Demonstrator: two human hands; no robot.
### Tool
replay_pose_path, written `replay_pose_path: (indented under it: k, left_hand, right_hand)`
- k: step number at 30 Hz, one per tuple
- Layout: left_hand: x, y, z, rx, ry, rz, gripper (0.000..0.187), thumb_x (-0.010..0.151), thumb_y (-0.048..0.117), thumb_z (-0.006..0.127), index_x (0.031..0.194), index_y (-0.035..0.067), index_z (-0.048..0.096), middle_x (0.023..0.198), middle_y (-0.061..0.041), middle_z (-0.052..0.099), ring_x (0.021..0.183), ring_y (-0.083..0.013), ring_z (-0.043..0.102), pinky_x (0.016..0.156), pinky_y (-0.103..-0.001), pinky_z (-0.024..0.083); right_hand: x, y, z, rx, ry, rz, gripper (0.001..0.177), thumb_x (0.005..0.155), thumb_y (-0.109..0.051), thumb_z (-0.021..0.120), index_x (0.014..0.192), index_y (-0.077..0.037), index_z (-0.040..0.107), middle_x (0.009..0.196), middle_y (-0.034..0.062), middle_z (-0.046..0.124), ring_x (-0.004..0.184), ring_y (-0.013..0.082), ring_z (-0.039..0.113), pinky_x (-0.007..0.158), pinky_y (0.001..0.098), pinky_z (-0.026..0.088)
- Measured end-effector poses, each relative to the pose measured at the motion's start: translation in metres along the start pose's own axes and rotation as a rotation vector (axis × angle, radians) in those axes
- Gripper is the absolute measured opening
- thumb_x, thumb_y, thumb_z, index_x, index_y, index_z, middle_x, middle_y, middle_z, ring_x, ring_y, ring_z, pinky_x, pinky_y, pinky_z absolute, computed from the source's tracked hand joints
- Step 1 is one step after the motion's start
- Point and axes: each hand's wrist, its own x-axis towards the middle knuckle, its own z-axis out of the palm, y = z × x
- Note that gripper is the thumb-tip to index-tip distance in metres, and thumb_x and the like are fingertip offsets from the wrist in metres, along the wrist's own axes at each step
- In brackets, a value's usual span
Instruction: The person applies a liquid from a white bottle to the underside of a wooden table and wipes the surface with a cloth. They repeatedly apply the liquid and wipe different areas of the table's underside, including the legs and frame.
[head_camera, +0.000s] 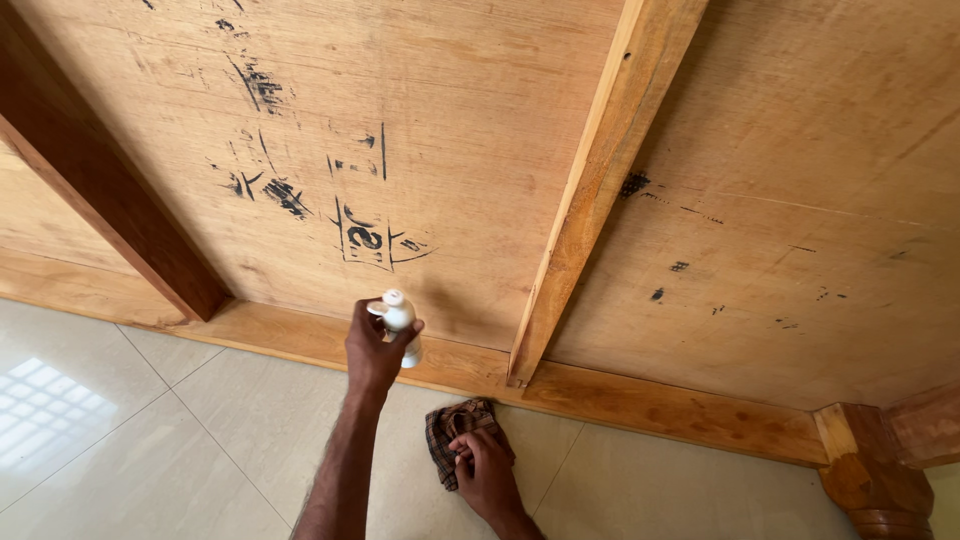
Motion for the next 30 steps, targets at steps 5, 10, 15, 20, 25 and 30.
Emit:
replay_pose_path:
  k: [5, 10, 15, 20, 25, 30]
  left_hand:
    - [-0.006, 0.012, -0.012, -0.094, 0.100, 0.086, 0.058, 0.077, 0.020, 0.089, 0.124, 0.007, 0.057, 0.114, -0.015, 0.073, 0.108, -0.0241, 0.071, 0.095, -0.043, 0.061]
    - [-0.004, 0.020, -0.017, 0.683, 0.056, 0.289, 0.049, 0.074, 0.004, 0.084, 0.120, 0.013, 0.069, 0.120, -0.008, 0.071, 0.117, -0.0241, 0.064, 0.112, -0.049, 0.042]
    - [-0.006, 0.018, 0.004, 0.990, 0.023, 0.432, 0.043, 0.084, -0.009, 0.069, 0.117, 0.017, 0.073, 0.121, -0.006, 0.069, 0.124, -0.0226, 0.059, 0.122, -0.049, 0.032]
    - [-0.020, 0.027, 0.015, 0.968, -0.030, 0.430, 0.048, 0.081, -0.015, 0.065, 0.120, 0.013, 0.071, 0.121, -0.007, 0.067, 0.128, -0.0240, 0.057, 0.124, -0.049, 0.029]
    - [-0.011, 0.020, 0.012, 0.803, 0.040, 0.368, 0.051, 0.074, -0.016, 0.071, 0.116, 0.014, 0.071, 0.118, -0.007, 0.070, 0.119, -0.0238, 0.061, 0.118, -0.052, 0.034]
    - [0.014, -0.019, -0.007, 0.138, 0.111, -0.020, 0.051, 0.076, 0.003, 0.084, 0.121, 0.012, 0.063, 0.115, -0.011, 0.071, 0.105, -0.0208, 0.069, 0.090, -0.036, 0.060]
  right_hand:
    - [0.000, -0.001, 0.001, 0.008, -0.010, 0.023, 0.018, 0.087, 0.004, 0.064, 0.103, -0.004, 0.066, 0.104, 0.0048, 0.064, 0.090, 0.0143, 0.070, 0.081, 0.0299, 0.058]
    - [-0.001, -0.003, 0.000, 0.004, -0.004, 0.028, 0.018, 0.087, 0.003, 0.065, 0.103, -0.005, 0.067, 0.103, 0.0042, 0.064, 0.090, 0.0133, 0.070, 0.082, 0.0289, 0.058]
    - [0.000, -0.006, -0.002, -0.010, -0.006, 0.025, 0.019, 0.086, 0.003, 0.065, 0.102, -0.005, 0.066, 0.103, 0.0049, 0.065, 0.090, 0.0140, 0.071, 0.082, 0.0294, 0.058]
    - [-0.001, -0.004, -0.004, -0.009, -0.006, -0.011, 0.019, 0.085, 0.004, 0.066, 0.103, -0.005, 0.066, 0.104, 0.0060, 0.065, 0.090, 0.0157, 0.072, 0.082, 0.0308, 0.057]
    - [-0.002, -0.002, -0.002, -0.009, 0.018, -0.032, 0.020, 0.085, 0.004, 0.066, 0.103, -0.005, 0.066, 0.103, 0.0060, 0.065, 0.089, 0.0158, 0.072, 0.080, 0.0311, 0.058]
    - [0.001, 0.004, -0.001, 0.007, 0.003, -0.022, 0.019, 0.086, 0.004, 0.066, 0.103, -0.005, 0.067, 0.103, 0.0067, 0.067, 0.090, 0.0159, 0.071, 0.082, 0.0309, 0.058]
